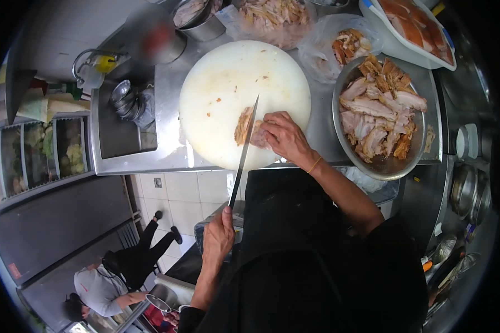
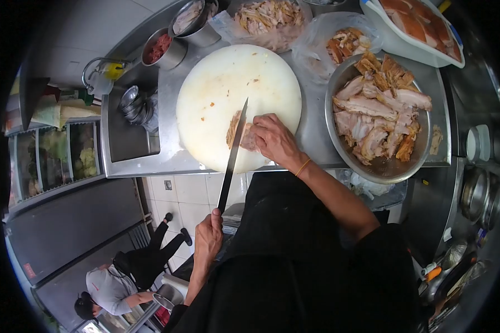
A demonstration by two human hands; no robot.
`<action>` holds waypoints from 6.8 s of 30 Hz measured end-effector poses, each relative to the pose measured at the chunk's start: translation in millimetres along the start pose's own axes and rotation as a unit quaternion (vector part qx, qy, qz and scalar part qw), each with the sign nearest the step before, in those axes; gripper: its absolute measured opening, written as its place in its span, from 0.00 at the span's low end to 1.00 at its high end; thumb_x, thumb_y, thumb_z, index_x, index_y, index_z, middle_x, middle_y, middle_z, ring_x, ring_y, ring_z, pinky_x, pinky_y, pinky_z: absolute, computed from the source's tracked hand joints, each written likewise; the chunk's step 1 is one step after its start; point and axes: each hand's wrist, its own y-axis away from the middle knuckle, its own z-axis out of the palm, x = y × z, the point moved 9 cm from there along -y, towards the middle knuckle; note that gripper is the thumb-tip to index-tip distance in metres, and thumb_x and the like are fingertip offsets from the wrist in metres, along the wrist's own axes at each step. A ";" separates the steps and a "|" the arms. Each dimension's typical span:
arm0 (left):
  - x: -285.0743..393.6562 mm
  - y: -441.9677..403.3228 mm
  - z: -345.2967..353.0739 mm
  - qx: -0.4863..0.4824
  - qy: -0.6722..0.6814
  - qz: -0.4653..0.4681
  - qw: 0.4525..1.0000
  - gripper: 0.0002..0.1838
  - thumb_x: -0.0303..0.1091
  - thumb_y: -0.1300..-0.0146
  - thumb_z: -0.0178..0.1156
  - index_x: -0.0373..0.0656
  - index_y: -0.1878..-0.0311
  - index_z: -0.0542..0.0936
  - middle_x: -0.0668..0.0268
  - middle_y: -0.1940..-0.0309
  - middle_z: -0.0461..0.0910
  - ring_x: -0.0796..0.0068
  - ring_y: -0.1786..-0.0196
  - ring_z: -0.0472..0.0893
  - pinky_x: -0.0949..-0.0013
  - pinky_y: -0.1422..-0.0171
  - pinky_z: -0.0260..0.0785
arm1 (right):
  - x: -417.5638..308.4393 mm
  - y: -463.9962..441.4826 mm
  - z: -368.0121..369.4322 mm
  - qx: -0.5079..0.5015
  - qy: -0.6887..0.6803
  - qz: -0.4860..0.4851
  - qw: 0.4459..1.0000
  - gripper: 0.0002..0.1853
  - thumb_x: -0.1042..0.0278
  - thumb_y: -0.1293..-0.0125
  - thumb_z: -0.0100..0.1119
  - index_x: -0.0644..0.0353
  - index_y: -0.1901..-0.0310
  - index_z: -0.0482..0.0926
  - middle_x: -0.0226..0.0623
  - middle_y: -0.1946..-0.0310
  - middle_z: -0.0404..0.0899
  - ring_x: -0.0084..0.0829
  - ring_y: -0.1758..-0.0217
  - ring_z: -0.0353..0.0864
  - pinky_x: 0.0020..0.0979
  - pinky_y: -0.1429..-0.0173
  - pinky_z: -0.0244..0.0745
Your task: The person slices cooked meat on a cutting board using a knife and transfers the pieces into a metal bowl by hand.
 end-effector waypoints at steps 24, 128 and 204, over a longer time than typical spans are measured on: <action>6.3 15.9 -12.2 0.011 -0.039 -0.005 0.999 0.29 0.51 0.18 0.42 0.33 0.63 0.78 0.34 0.71 0.80 0.25 0.61 0.79 0.33 0.58 0.68 | -3.4 1.7 1.6 0.021 0.028 -0.007 0.999 0.06 0.73 0.41 0.60 0.63 0.63 0.81 0.40 0.58 0.80 0.42 0.46 0.78 0.40 0.38 0.76; 0.9 -47.6 34.9 -0.015 0.218 -0.007 0.976 0.41 0.70 0.24 0.42 0.40 0.79 0.70 0.72 0.87 0.63 0.81 0.85 0.63 0.68 0.80 0.51 | 144.4 163.7 -398.8 0.239 0.068 0.391 0.886 0.13 0.67 0.36 0.75 0.63 0.53 0.87 0.31 0.60 0.88 0.26 0.60 0.84 0.28 0.54 0.79; 17.9 14.6 23.0 -0.038 0.028 -0.008 0.999 0.35 0.58 0.19 0.41 0.30 0.63 0.79 0.32 0.66 0.81 0.25 0.55 0.79 0.36 0.51 0.70 | 9.6 -3.5 -33.0 -0.011 -0.025 0.012 1.000 0.08 0.77 0.36 0.62 0.64 0.55 0.83 0.45 0.53 0.81 0.48 0.44 0.77 0.42 0.38 0.75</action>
